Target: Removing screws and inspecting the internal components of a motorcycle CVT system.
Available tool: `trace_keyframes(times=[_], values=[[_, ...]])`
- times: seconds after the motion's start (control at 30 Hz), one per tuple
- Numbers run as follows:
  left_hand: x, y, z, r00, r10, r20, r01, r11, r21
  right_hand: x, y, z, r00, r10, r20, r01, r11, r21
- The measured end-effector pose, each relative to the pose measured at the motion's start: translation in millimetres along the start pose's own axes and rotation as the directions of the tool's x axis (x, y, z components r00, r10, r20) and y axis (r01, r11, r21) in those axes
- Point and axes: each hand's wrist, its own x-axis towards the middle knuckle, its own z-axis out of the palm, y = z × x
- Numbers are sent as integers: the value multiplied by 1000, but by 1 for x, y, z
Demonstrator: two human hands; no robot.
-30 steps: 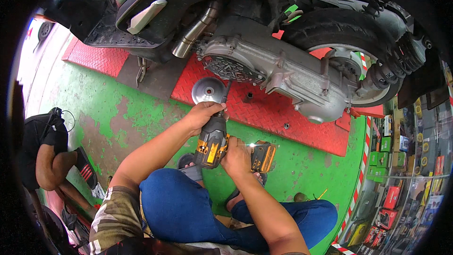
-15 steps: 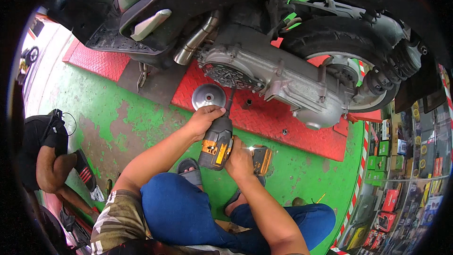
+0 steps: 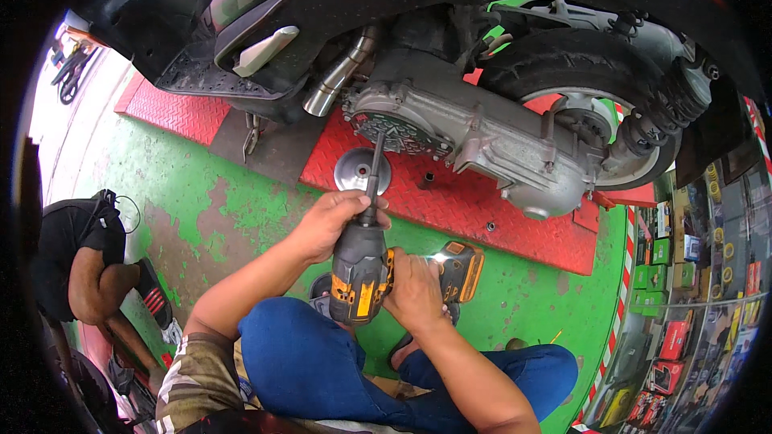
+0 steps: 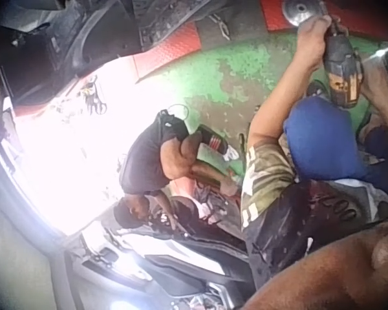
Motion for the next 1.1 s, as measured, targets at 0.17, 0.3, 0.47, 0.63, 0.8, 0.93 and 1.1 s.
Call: trace_keyframes(times=[0.17,0.3,0.47,0.63,0.8,0.93,1.1], values=[[-6,48,14,999,13,48,-15,999,40,13,-21,-20,993,0,-121,10,996,84],[-4,60,16,999,-9,42,7,999,32,20,-43,-33,992,79,-101,-58,979,197],[-3,60,15,1000,-11,29,9,999,54,18,-54,-34,983,164,-84,-139,960,243],[-2,62,17,1000,-24,-6,24,998,59,22,-55,-35,981,165,-105,-131,952,276],[1,62,14,997,32,-70,-16,974,225,24,-59,-34,975,209,-75,-176,934,312],[1,67,20,999,-13,-33,17,990,138,24,-55,-27,976,210,-66,-179,933,313],[3,71,20,998,-59,0,59,993,97,26,-51,-27,972,228,-51,-202,928,312]])
